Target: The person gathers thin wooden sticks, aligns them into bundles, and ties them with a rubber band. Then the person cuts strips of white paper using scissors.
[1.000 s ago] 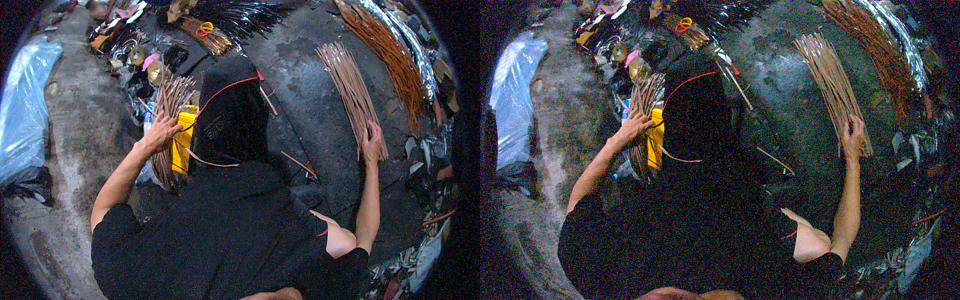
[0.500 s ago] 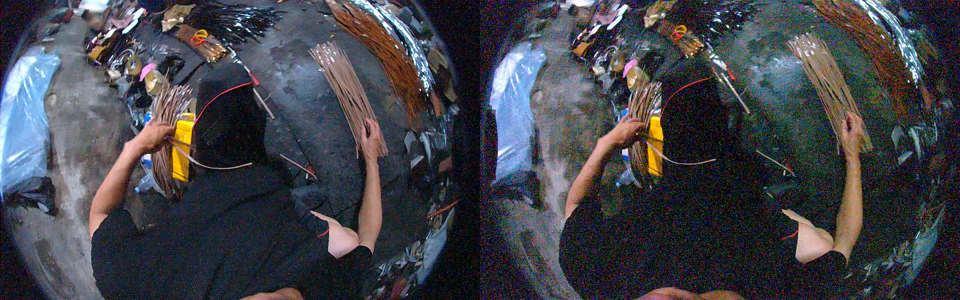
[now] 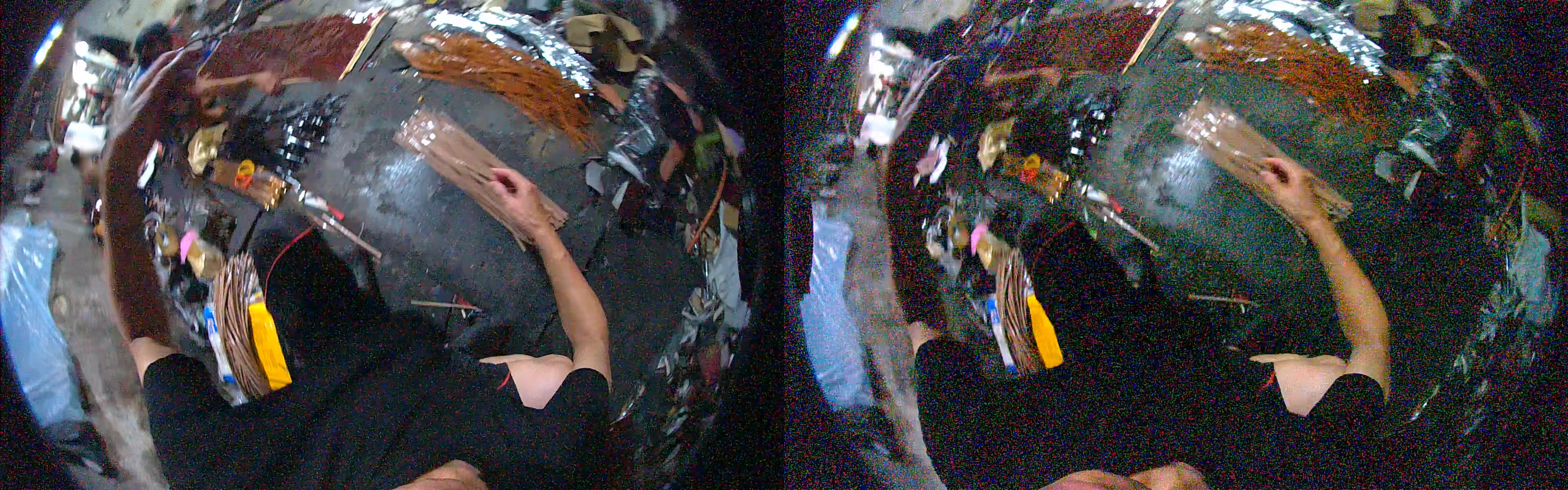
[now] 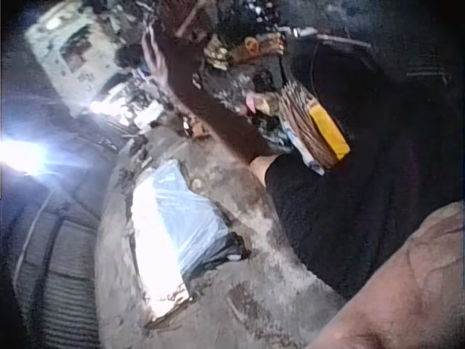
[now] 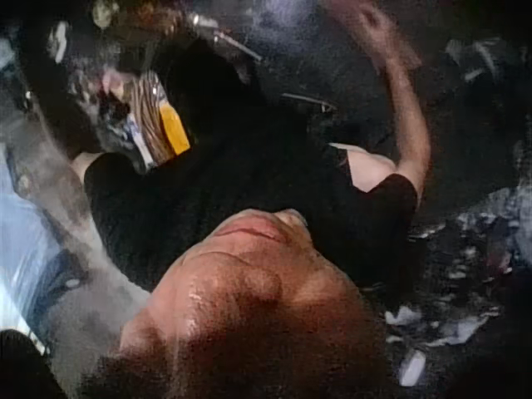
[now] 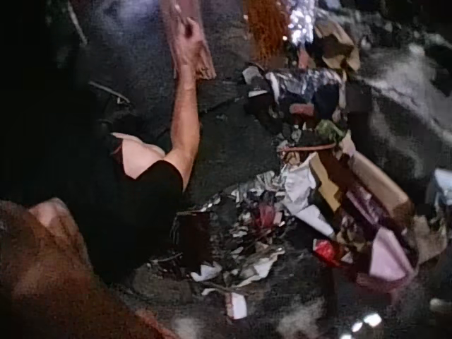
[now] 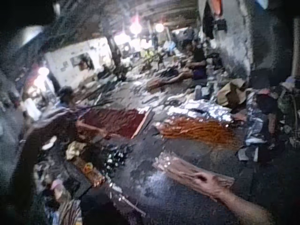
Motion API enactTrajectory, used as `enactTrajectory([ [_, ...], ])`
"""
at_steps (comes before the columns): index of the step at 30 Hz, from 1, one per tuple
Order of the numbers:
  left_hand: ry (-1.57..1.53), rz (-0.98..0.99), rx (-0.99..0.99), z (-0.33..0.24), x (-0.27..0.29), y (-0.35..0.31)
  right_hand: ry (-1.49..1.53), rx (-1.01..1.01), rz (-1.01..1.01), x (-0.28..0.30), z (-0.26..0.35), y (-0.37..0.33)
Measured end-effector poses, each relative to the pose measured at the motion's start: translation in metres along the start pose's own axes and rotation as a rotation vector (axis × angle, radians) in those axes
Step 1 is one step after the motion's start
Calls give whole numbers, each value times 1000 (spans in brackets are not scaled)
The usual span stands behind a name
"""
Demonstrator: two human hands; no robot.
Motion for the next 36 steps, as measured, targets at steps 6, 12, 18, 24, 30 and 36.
enactTrajectory([
  [6, -409, -91, -240, -19, -150, 96, 369, 219, 209, -14, 121, 45],
  [12, -554, -4, -449, -81, -343, 34, 489, 449, -100, 22, 137, 78],
  [18, -534, 336, -369, -74, -404, -14, 632, 85, -262, 45, 127, 39],
  [24, -944, 376, -135, -72, -348, 23, 235, 236, -81, 29, 119, 8],
  [30, -950, 469, -158, -91, -345, 12, 76, 292, -74, 7, 130, -6],
  [36, -1048, 173, -208, -88, -327, 17, -219, 257, -236, 15, 124, -8],
])
Point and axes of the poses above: each hand's wrist, its own y-axis towards the middle knuckle, its own x-axis out of the back of the hand, z = x × y, the point moved 4 cm from there along y, towards the middle knuckle, and after that the axes turned 5 degrees about y, right-handed, at the moved point
